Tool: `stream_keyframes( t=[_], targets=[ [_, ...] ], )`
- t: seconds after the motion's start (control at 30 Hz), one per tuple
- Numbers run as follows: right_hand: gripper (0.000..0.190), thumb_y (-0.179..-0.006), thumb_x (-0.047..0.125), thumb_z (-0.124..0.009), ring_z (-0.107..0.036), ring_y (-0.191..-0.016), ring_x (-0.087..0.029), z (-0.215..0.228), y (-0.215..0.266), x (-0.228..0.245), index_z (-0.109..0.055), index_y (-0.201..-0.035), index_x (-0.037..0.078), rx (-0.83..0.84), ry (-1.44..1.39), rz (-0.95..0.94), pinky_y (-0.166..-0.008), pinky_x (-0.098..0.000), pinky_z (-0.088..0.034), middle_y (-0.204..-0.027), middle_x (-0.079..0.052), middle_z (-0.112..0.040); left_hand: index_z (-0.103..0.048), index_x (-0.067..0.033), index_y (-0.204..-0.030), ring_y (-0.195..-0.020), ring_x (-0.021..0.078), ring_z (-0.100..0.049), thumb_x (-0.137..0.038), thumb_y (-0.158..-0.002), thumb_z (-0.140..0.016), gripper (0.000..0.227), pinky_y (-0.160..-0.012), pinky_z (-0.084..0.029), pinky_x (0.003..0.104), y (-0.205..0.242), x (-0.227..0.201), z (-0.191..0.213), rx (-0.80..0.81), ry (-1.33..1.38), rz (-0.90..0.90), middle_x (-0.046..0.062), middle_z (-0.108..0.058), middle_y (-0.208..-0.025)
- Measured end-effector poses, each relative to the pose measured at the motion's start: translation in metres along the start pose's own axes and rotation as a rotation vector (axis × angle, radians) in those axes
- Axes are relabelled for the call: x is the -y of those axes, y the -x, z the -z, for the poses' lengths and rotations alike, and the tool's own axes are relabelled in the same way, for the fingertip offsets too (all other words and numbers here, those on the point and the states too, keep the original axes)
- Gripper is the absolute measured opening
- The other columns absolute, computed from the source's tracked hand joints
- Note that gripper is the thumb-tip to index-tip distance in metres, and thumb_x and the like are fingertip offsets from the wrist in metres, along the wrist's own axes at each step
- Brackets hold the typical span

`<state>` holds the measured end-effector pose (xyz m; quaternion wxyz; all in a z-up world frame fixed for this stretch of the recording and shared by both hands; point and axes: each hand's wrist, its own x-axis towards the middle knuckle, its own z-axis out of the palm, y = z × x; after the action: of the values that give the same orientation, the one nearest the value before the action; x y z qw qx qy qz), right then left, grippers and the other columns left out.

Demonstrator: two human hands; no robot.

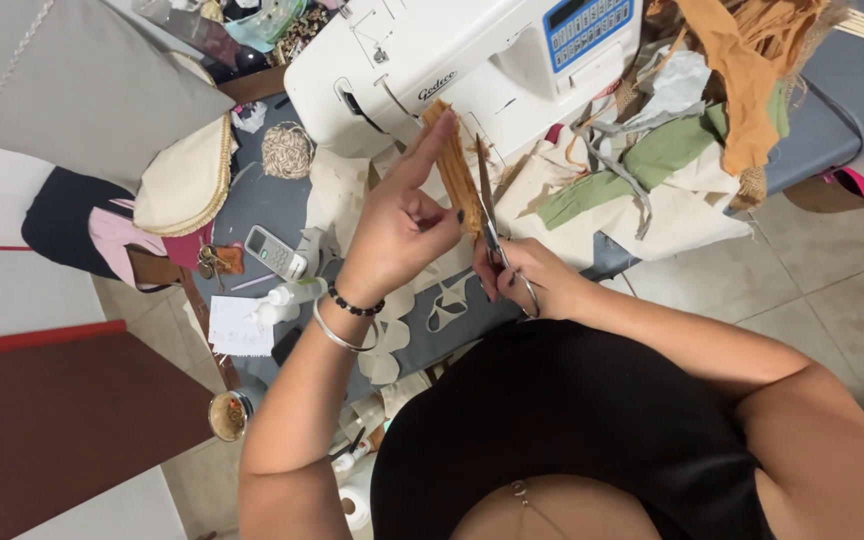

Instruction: Cutting a strip of fabric and rolling it into a small decorative bundle using fingers and a stick.

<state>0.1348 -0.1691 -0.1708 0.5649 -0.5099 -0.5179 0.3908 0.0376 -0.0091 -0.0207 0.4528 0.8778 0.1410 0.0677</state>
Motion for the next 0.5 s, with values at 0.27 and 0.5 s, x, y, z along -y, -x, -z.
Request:
stream_keyframes(
  t=[0.27,0.5],
  targets=[
    [0.059,-0.101,0.062,-0.039,-0.057,-0.05,-0.018,-0.01,0.012,-0.018,-0.063,-0.082,0.012,-0.089,-0.063,-0.004,-0.053,-0.03,-0.049,-0.051,0.001,-0.06,-0.031,-0.0156,-0.162,-0.092,0.0215,-0.073,-0.004,-0.087,-0.06,0.082,-0.077,-0.06,0.032,0.01,0.015,-0.012,-0.09,0.222,0.063,0.027,-0.031,-0.155],
    [0.059,-0.104,0.058,-0.027,-0.061,-0.055,-0.026,-0.011,0.008,-0.011,-0.06,-0.095,0.009,-0.031,-0.047,0.003,-0.059,-0.0372,-0.052,-0.059,-0.008,-0.066,-0.031,-0.0186,-0.163,-0.087,0.0194,-0.075,0.002,-0.085,-0.059,0.085,-0.069,-0.063,0.029,0.015,0.019,-0.012,-0.079,0.284,0.061,0.026,-0.024,-0.169]
  ],
)
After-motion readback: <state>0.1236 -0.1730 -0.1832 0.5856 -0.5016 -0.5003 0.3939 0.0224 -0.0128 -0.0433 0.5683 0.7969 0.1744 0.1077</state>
